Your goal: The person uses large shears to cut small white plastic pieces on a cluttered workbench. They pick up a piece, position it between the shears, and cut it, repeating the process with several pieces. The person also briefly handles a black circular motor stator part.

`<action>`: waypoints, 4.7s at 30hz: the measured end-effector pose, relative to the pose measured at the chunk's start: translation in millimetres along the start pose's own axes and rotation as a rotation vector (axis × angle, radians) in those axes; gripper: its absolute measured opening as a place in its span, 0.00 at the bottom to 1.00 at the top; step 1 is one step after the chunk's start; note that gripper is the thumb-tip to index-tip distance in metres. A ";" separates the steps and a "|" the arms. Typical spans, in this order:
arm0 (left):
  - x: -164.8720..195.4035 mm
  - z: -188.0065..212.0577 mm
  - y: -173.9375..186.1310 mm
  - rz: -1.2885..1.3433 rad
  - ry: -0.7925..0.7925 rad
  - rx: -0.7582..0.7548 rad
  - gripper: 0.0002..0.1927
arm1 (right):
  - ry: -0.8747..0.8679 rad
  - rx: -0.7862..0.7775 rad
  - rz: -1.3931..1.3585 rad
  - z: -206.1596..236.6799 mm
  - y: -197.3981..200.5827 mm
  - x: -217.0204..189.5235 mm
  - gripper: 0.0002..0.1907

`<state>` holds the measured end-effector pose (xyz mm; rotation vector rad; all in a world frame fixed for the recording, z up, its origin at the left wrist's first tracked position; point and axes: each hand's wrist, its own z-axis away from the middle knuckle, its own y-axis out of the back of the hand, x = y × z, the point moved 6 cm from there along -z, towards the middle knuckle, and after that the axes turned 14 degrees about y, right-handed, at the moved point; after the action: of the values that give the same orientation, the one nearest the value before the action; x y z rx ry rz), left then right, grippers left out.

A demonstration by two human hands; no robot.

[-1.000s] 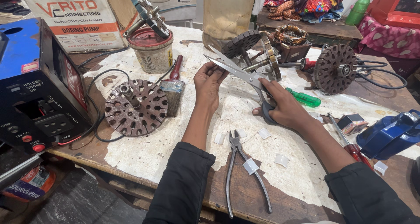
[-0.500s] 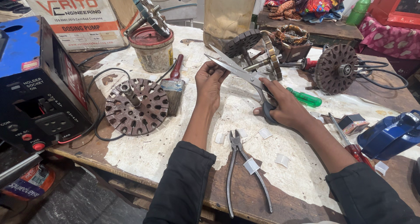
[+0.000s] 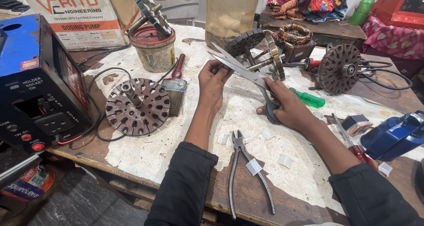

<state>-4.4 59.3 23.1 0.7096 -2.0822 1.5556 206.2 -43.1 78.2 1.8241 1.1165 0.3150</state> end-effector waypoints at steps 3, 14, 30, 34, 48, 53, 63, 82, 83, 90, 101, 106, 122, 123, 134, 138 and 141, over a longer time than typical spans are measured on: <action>0.3 0.7 -0.8 0.001 -0.008 -0.013 0.09 | -0.083 -0.033 -0.002 2.7 -2.4 6.7 0.49; -0.5 1.7 -2.3 -0.004 -0.018 -0.010 0.09 | -0.013 0.020 -0.031 3.5 -2.0 8.2 0.48; 2.9 4.9 -4.9 -0.050 -0.003 0.019 0.09 | -0.039 0.003 -0.030 3.1 -2.6 8.7 0.47; 2.6 5.0 -4.8 -0.047 0.002 0.027 0.12 | -0.014 0.007 -0.012 3.6 -1.9 8.9 0.47; 0.8 4.2 -6.7 -0.032 0.010 0.032 0.12 | -0.039 0.011 -0.040 3.4 -1.6 9.0 0.47; 1.4 5.7 -7.0 -0.055 0.012 0.042 0.12 | -0.028 0.013 -0.026 3.2 -0.8 8.2 0.46; 0.5 5.3 -5.7 -0.048 -0.002 0.039 0.12 | -0.022 0.020 -0.014 3.7 -0.2 9.9 0.46; -0.2 7.6 -8.6 -0.061 0.002 0.040 0.12 | -0.042 0.024 -0.036 4.4 -1.7 12.3 0.48; -0.6 7.5 -8.6 -0.063 0.010 0.050 0.11 | -0.065 0.014 -0.033 4.8 -2.2 13.8 0.48; -1.0 8.1 -9.8 -0.063 -0.003 0.039 0.11 | -0.052 0.029 -0.039 5.8 -1.8 12.6 0.47; -3.4 6.7 -6.2 -0.064 -0.011 0.026 0.11 | -0.001 0.035 -0.037 3.9 -1.0 11.7 0.46; -5.0 5.9 -5.0 -0.055 0.001 0.027 0.11 | -0.032 0.028 -0.033 4.9 -1.9 15.7 0.46; -4.5 6.3 -6.0 -0.030 0.007 0.020 0.09 | 0.009 0.045 -0.059 2.1 0.9 11.2 0.46; -4.3 6.1 -5.7 -0.033 0.007 0.025 0.09 | 0.006 0.044 -0.056 1.8 0.8 11.0 0.45; -4.0 5.4 -3.6 -0.047 0.012 0.024 0.10 | -0.012 0.041 -0.063 2.3 -1.2 14.4 0.46; -4.4 4.7 -2.1 -0.054 0.014 0.037 0.09 | -0.009 0.044 -0.063 3.6 -1.3 16.1 0.46; -3.2 4.4 -3.3 -0.061 0.007 0.039 0.08 | 0.011 0.050 -0.056 3.2 -0.2 14.1 0.45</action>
<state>-0.1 54.7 22.3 0.7734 -2.0114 1.5669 215.9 -33.7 73.0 1.8333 1.1904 0.2666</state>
